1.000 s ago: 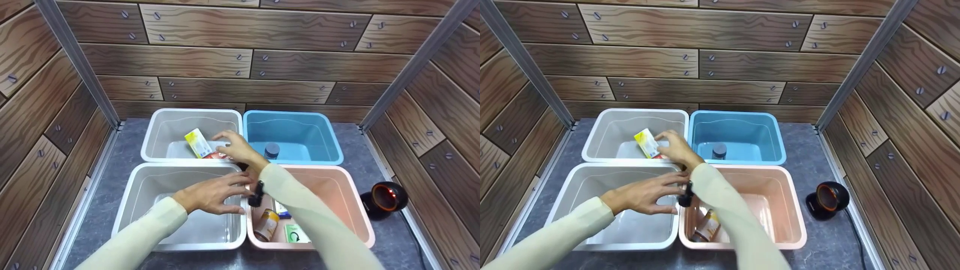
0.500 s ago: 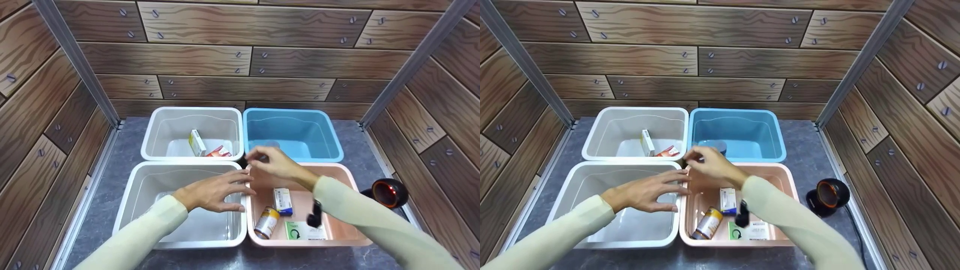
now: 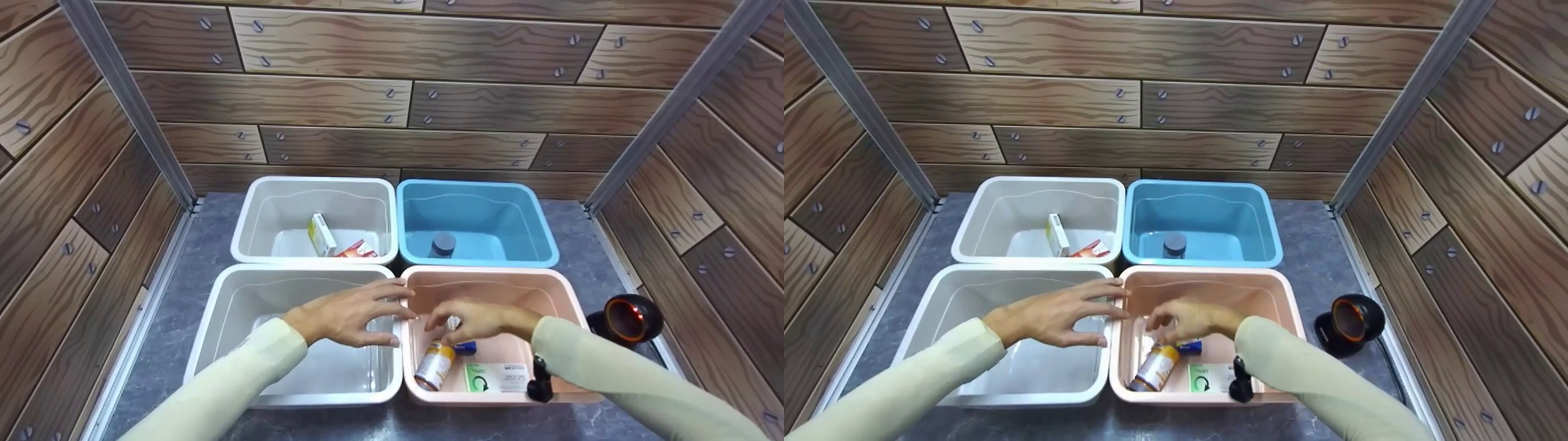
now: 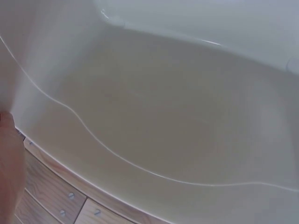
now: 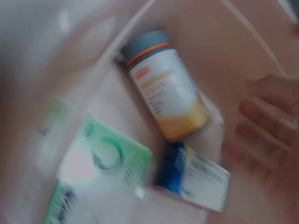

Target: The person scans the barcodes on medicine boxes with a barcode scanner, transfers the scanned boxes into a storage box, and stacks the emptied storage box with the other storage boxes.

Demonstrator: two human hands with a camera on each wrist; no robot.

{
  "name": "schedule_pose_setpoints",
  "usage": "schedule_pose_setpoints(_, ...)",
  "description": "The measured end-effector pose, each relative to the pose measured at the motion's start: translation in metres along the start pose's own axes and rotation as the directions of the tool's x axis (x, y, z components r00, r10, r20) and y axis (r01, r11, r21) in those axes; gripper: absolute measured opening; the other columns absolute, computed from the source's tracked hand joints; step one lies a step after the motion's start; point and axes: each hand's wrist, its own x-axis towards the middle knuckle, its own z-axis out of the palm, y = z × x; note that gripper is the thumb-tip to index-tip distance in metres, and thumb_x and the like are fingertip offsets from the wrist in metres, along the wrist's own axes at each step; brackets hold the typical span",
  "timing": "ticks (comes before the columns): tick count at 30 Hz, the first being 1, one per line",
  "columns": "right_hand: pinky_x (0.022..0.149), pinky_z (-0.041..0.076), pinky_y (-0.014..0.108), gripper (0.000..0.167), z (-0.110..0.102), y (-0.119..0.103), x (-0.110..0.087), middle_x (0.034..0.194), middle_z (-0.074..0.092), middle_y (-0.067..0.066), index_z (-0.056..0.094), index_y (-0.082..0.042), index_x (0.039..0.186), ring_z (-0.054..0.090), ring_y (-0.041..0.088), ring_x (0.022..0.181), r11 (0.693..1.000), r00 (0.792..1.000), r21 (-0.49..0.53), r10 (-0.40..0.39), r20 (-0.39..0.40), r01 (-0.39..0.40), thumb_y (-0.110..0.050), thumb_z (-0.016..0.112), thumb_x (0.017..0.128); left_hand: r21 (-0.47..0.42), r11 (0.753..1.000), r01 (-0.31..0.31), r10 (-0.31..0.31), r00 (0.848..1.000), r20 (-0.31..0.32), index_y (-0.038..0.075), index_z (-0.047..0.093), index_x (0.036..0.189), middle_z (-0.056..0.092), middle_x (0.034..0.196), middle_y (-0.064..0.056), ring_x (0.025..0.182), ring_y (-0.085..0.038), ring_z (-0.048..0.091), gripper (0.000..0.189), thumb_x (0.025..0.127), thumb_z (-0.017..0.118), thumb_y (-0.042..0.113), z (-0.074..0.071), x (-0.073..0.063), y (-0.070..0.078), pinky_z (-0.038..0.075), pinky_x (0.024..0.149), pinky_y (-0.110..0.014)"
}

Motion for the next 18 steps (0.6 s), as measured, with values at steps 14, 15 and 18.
schedule_pose_setpoints(14,0.088,0.054,0.022,0.047,0.031,0.000,0.003,0.115,0.067,0.005,0.077,-0.013,0.128,0.059,0.008,0.095,0.883,0.987,-0.465,0.010,0.160,0.066,-0.026,0.092,0.085,-0.002,1.000,0.004,-0.004,1.000,0.001,0.027,0.060,0.157,0.040,0.176,-0.003,0.167,-0.027,0.029,0.059,0.108,0.060,0.059,-0.001,0.001,-0.001,0.031,0.136,-0.048)
schedule_pose_setpoints(15,0.087,0.054,0.022,0.045,0.031,-0.001,0.001,0.114,0.067,0.005,0.077,-0.012,0.125,0.060,0.008,0.095,0.882,0.988,-0.466,-0.003,0.156,0.076,-0.026,0.091,0.085,0.002,1.000,-0.002,0.002,1.000,-0.002,0.026,0.060,0.156,0.041,0.175,-0.004,0.167,-0.028,0.030,0.059,0.108,0.060,0.059,-0.001,0.001,-0.001,0.031,0.136,-0.047)
schedule_pose_setpoints(18,0.088,0.056,0.023,0.043,0.025,-0.003,-0.005,0.113,0.071,0.005,0.074,-0.009,0.123,0.062,0.008,0.096,0.898,0.992,-0.434,-0.025,0.122,0.076,-0.024,0.089,0.086,0.021,1.000,-0.017,0.017,1.000,-0.017,0.026,0.061,0.156,0.043,0.174,-0.006,0.166,-0.028,0.032,0.058,0.108,0.060,0.058,-0.001,0.001,-0.001,0.032,0.136,-0.047)
